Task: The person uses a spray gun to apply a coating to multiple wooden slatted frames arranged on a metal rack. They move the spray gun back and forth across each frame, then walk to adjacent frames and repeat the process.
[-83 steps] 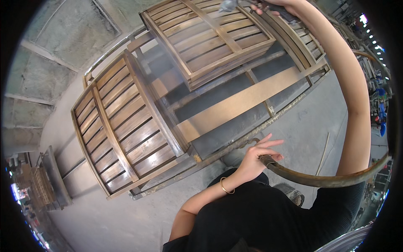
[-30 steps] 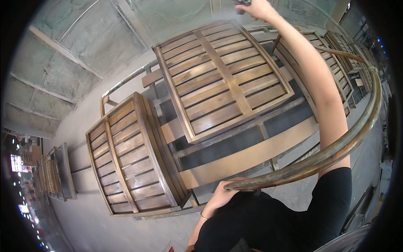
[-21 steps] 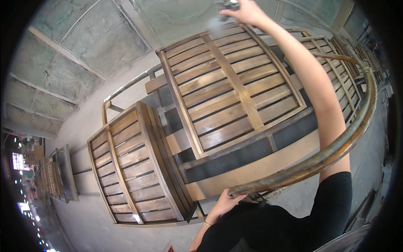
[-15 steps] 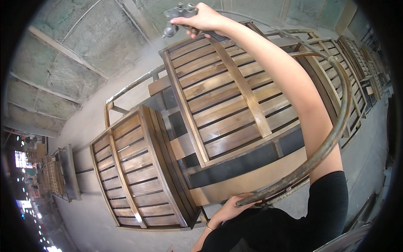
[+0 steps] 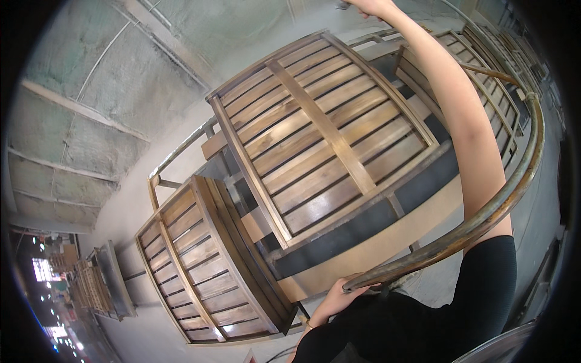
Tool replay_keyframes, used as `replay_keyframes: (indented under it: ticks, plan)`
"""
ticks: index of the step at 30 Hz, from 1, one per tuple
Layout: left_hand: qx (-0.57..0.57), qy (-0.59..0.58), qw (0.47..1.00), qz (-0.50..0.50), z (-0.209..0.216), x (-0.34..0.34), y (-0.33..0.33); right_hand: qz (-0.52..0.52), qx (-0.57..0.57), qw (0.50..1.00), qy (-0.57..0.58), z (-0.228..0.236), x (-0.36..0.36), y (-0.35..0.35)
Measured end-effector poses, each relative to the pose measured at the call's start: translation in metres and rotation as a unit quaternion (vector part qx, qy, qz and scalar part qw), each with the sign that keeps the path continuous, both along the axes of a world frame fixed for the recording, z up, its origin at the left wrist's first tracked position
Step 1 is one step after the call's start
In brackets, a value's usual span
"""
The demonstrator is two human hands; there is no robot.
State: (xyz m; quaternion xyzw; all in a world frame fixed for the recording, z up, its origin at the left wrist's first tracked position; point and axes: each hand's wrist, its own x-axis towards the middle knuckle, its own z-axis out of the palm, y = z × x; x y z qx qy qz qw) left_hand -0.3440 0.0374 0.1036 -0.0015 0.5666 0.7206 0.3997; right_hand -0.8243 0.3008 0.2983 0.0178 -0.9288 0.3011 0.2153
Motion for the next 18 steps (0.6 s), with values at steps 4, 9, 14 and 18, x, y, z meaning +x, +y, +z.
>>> replay_keyframes:
  ticks: [4,9,14,18]
  plan:
    - [-0.047,0.068,0.996,0.035,0.003,0.038,0.007,-0.124,0.036,0.984,0.126,0.001,0.09,0.056]
    - [-0.016,0.131,0.991,0.038,-0.012,0.09,0.031,-0.077,-0.192,0.978,0.03,-0.016,0.275,0.118]
    - [0.058,0.27,0.951,0.136,-0.03,0.126,0.045,-0.278,-0.218,0.933,0.062,-0.114,0.478,0.162]
    - [0.0,0.275,0.953,0.126,-0.04,0.147,0.043,-0.449,-0.02,0.892,0.046,-0.197,0.6,0.179]
